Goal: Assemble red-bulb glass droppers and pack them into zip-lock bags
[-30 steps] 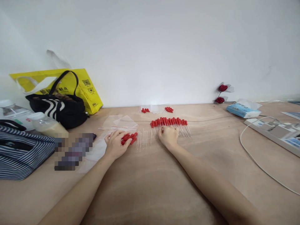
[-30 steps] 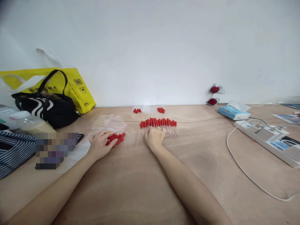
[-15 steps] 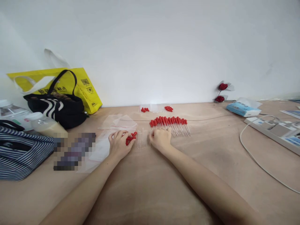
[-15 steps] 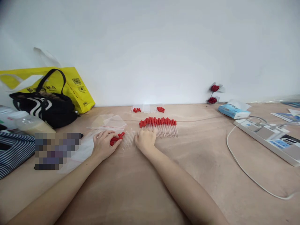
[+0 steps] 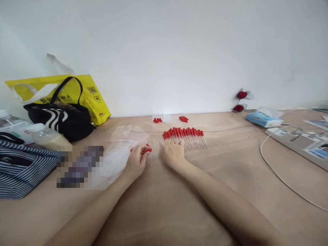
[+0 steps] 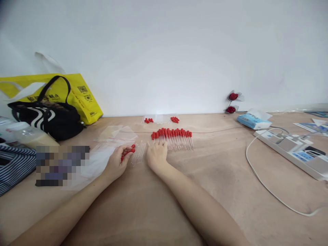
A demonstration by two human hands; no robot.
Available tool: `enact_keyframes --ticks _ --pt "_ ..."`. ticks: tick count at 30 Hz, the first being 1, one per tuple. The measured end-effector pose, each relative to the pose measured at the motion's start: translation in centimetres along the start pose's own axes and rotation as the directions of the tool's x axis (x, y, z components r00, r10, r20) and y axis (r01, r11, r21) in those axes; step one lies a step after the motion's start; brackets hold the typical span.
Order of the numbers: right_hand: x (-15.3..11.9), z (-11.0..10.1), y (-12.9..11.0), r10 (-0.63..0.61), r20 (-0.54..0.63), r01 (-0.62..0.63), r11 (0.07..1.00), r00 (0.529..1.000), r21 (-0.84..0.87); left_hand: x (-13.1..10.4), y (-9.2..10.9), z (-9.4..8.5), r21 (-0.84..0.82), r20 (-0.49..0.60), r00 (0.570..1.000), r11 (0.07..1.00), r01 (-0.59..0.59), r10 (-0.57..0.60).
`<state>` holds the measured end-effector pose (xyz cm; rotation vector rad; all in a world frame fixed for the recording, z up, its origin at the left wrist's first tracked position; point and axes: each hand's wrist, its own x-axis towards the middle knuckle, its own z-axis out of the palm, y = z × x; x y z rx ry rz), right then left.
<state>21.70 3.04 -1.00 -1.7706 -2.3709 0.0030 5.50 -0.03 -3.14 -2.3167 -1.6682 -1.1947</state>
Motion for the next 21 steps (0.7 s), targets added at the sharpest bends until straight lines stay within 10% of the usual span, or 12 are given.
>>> enact_keyframes --ticks 4,10,21 --pt "-2.5 0.8 4.5 -0.180 -0.167 0.196 0.977 0.969 0.086 -0.5 1.8 0.4 -0.136 0.109 0.990 0.988 -0.070 0.085" --pt "-5.8 2.5 10.1 -0.430 -0.462 0.558 0.809 0.776 0.184 -1.3 4.4 1.4 -0.338 0.230 0.973 0.935 0.112 -0.033" --pt "-6.7 2.0 8.4 -0.446 -0.453 0.601 0.744 0.772 0.292 -1.4 6.2 2.0 -0.645 0.324 0.907 0.639 0.420 -0.270"
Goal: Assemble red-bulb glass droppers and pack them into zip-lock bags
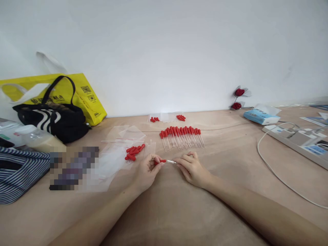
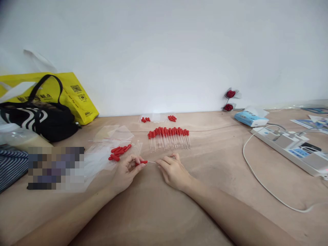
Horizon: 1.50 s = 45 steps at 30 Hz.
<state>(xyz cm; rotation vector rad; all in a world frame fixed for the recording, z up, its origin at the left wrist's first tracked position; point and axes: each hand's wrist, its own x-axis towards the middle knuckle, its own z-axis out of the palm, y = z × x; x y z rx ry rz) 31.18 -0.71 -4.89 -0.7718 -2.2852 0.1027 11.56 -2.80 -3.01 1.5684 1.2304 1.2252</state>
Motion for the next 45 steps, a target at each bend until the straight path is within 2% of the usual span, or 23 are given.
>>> enact_keyframes --ticks 5,13,22,31,34,38,45 --pt "-0.1 0.0 -0.1 -0.006 -0.004 0.006 1.000 1.000 -0.008 0.0 0.2 0.2 -0.020 0.017 0.996 0.996 0.087 -0.087" --pt "0.0 -0.1 -0.2 0.010 -0.020 -0.010 1.000 1.000 -0.029 0.0 -0.1 0.2 0.019 0.029 0.997 0.997 0.073 -0.074" --pt "0.0 0.1 -0.5 -0.009 -0.023 0.009 1.000 1.000 0.002 0.0 -0.3 0.1 0.083 0.020 1.000 0.997 -0.001 -0.001" --pt "0.2 -0.2 -0.6 -0.057 0.000 0.057 0.998 0.998 -0.022 -0.4 -1.3 -0.3 0.320 0.086 0.989 0.937 -0.141 0.120" --pt "0.3 -0.5 -0.4 -0.123 -0.013 0.122 0.989 0.992 -0.081 -0.7 -1.0 -0.3 0.430 0.097 0.970 0.869 -0.244 0.224" --pt "0.5 -0.7 -0.4 -0.184 -0.043 0.172 0.966 0.982 -0.193 -0.8 -0.5 -0.2 0.556 0.183 0.907 0.721 -0.413 0.379" --pt "0.3 -0.2 -1.1 -0.273 -0.113 0.233 0.932 0.955 -0.278 -1.2 -0.1 0.1 0.608 0.232 0.859 0.621 -0.495 0.457"
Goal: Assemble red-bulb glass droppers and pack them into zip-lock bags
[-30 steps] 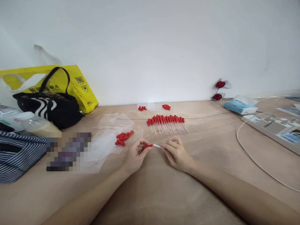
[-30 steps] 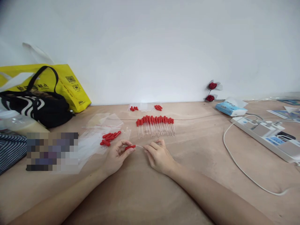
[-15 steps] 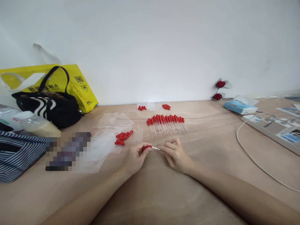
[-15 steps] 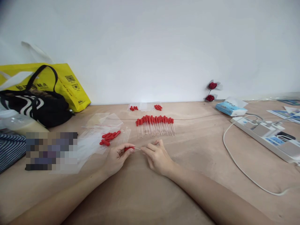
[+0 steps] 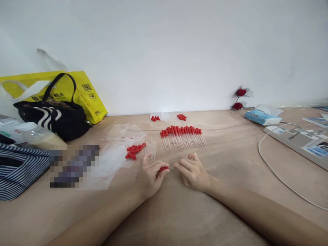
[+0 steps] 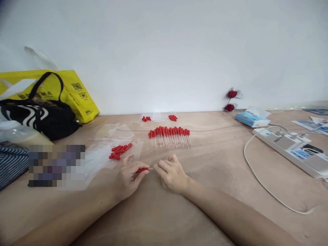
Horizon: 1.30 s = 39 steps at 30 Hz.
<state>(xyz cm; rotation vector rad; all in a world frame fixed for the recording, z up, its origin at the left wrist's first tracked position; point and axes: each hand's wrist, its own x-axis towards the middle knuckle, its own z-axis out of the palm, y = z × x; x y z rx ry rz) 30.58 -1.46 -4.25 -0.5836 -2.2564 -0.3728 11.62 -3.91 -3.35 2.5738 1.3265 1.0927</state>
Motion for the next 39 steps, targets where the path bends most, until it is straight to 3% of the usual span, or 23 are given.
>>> enact_keyframes --ticks 5,10,18,29,35,39 --pt "0.0 0.3 -0.2 0.002 -0.010 -0.002 1.000 1.000 0.011 0.1 0.2 0.1 0.022 0.010 1.000 1.000 -0.008 0.008" --pt "0.0 0.5 0.4 0.027 0.054 -0.030 0.999 0.998 0.046 0.7 -0.5 0.0 0.029 0.049 0.999 0.999 -0.015 0.014" --pt "-0.1 0.2 1.2 0.053 0.037 -0.054 0.998 0.998 0.037 1.0 -1.3 -0.9 0.196 0.012 0.999 0.979 -0.047 0.046" --pt "0.1 0.1 0.5 0.017 -0.037 -0.012 0.993 0.999 0.117 0.5 0.3 0.0 0.087 0.024 0.999 0.995 -0.039 0.037" --pt "0.2 0.2 0.7 -0.003 -0.039 0.009 0.991 0.999 0.133 0.9 0.0 -0.3 0.008 0.052 0.998 0.999 -0.047 0.046" --pt "0.2 -0.1 1.2 0.010 0.025 -0.014 0.988 1.000 0.154 1.2 -1.2 -1.2 -0.080 0.108 0.994 0.997 -0.008 0.017"
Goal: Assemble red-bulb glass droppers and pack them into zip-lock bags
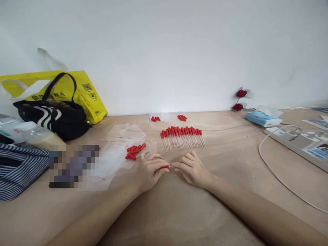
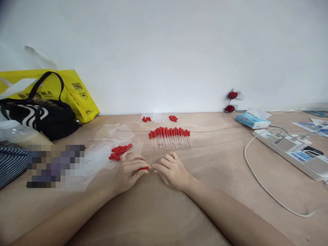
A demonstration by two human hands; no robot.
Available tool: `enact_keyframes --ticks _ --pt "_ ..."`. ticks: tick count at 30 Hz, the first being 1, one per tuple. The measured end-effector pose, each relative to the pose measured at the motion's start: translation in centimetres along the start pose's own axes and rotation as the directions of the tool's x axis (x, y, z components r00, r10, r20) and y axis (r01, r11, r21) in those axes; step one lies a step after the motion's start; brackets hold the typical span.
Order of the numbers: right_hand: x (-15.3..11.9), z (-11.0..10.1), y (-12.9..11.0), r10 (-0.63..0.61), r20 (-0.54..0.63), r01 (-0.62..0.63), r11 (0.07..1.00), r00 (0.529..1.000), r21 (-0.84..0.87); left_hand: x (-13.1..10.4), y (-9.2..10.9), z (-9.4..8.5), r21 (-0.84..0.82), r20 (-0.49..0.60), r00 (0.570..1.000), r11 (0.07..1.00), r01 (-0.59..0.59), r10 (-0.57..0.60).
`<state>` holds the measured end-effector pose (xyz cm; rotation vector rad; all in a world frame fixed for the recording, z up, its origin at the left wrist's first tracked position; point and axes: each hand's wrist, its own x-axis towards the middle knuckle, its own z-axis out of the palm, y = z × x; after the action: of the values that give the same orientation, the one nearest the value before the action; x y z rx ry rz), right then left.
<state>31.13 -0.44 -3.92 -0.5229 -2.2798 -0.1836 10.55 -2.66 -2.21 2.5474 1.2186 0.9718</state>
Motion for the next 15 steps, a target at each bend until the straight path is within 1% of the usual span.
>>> enact_keyframes --ticks 2,3,4,5,6,7,8,9,10,11,12,13,14,15 --pt "-0.1 -0.1 0.2 0.045 0.042 -0.045 0.999 0.998 -0.006 -0.1 -0.6 -0.2 -0.104 0.019 0.995 0.990 0.097 -0.096" --pt "-0.1 -0.1 0.2 0.074 0.053 -0.074 0.997 0.996 -0.004 -0.1 -0.8 -0.1 -0.170 0.009 0.984 0.970 0.174 -0.175" --pt "-0.2 -0.1 0.1 0.107 0.055 -0.107 0.994 0.993 0.005 -0.1 -0.8 0.1 -0.252 -0.017 0.962 0.933 0.259 -0.271" --pt "-0.2 0.0 0.0 0.140 0.048 -0.141 0.990 0.989 0.019 -0.1 -0.6 0.4 -0.351 -0.049 0.927 0.875 0.334 -0.373" --pt "-0.1 0.1 -0.2 0.170 0.038 -0.172 0.984 0.985 0.038 -0.1 -0.3 0.7 -0.462 -0.076 0.879 0.798 0.387 -0.470" --pt "0.0 0.3 -0.4 0.193 0.032 -0.195 0.979 0.981 0.058 0.1 0.1 1.0 -0.573 -0.092 0.827 0.709 0.411 -0.554" --pt "0.1 0.4 -0.7 0.208 0.033 -0.210 0.975 0.978 0.073 0.4 0.5 1.3 -0.676 -0.090 0.780 0.614 0.408 -0.619" --pt "0.2 0.5 -0.9 0.215 0.047 -0.218 0.972 0.976 0.084 0.8 0.9 1.5 -0.754 -0.074 0.743 0.525 0.395 -0.665" --pt "0.3 0.5 -1.1 0.221 0.068 -0.226 0.970 0.973 0.089 1.3 1.1 1.5 -0.800 -0.051 0.713 0.456 0.390 -0.699" --pt "0.4 0.5 -1.1 0.231 0.093 -0.239 0.966 0.969 0.093 2.0 1.0 1.4 -0.808 -0.021 0.687 0.417 0.417 -0.727" --pt "0.5 0.5 -1.1 0.250 0.113 -0.261 0.961 0.962 0.094 2.8 0.7 1.2 -0.790 0.008 0.662 0.401 0.464 -0.749" --pt "0.5 0.5 -1.0 0.278 0.129 -0.291 0.952 0.952 0.093 3.8 0.1 0.8 -0.740 0.037 0.634 0.406 0.537 -0.772" --pt "0.4 0.5 -0.8 0.311 0.139 -0.324 0.941 0.940 0.092 4.8 -0.8 0.5 -0.634 0.070 0.597 0.427 0.645 -0.799" --pt "0.3 0.5 -0.6 0.341 0.145 -0.356 0.930 0.929 0.091 5.9 -1.8 0.2 -0.585 0.087 0.580 0.430 0.687 -0.810"
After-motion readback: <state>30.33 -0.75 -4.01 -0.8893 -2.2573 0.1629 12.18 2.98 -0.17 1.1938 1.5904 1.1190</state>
